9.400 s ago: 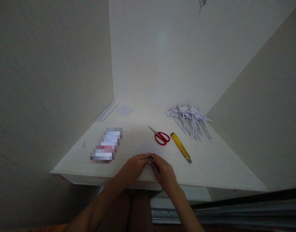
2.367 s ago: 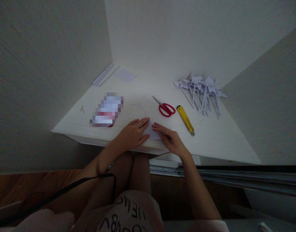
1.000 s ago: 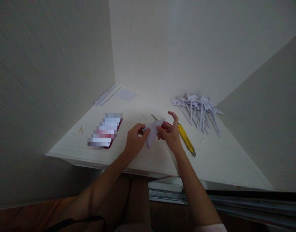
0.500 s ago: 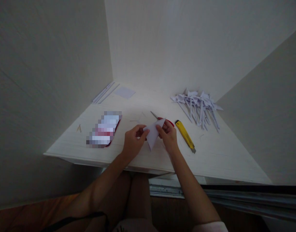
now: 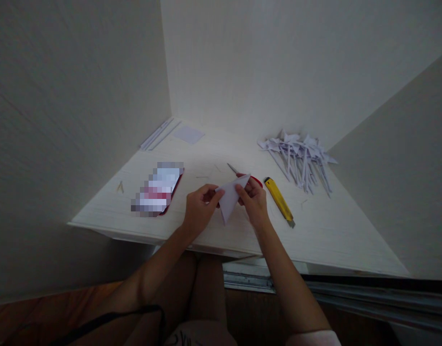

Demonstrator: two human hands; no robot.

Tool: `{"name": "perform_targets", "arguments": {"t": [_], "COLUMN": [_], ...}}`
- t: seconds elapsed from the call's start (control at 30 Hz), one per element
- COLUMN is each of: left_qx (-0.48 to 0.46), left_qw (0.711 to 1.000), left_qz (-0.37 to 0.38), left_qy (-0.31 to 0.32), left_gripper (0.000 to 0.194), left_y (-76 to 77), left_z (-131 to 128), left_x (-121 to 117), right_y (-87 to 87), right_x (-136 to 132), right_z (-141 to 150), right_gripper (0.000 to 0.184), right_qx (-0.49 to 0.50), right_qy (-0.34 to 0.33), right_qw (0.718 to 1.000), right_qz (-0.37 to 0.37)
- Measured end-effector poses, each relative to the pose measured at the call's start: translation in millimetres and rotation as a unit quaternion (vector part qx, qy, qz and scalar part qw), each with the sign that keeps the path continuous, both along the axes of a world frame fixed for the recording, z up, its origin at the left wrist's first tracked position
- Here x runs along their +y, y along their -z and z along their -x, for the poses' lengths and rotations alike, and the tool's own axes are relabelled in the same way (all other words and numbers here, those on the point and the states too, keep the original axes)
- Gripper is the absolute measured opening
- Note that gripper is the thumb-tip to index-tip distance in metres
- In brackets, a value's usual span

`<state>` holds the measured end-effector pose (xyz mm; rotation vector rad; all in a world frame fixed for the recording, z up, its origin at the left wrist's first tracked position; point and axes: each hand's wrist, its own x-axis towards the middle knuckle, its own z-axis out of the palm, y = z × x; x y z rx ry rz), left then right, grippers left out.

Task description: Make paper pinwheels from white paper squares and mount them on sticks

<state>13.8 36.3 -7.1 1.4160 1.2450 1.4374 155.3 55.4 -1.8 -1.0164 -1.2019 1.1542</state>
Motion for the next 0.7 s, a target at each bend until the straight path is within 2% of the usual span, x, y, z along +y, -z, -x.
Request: {"name": "perform_targets", "arguments": {"t": [0.3, 0.43, 0.7], "left_qx": [-0.004, 0.0, 0.003], "left_qw": [1.0, 1.0, 1.0], "left_qz": [-0.003, -0.006, 0.003], "left_qy": [0.004, 0.005, 0.013], "left_gripper": [0.016, 0.014, 0.012], "left_y": [3.5, 3.3, 2.5], "left_z": [0.8, 1.3, 0.3], "left_x": [0.3, 0.1, -0.8], "right_y": [0.2, 2.3, 9.3], "right_x": [-0.2, 1.9, 9.4], "right_z": [-0.4, -3.9, -11.3], "right_gripper": [0.033, 0.022, 0.009], "right_qx": [0.011, 0.022, 0.136], "right_qy": [-0.007, 0.009, 0.024], "right_qw": [1.0, 1.0, 0.99], "right_qz": [0.005, -0.015, 0.018]}}
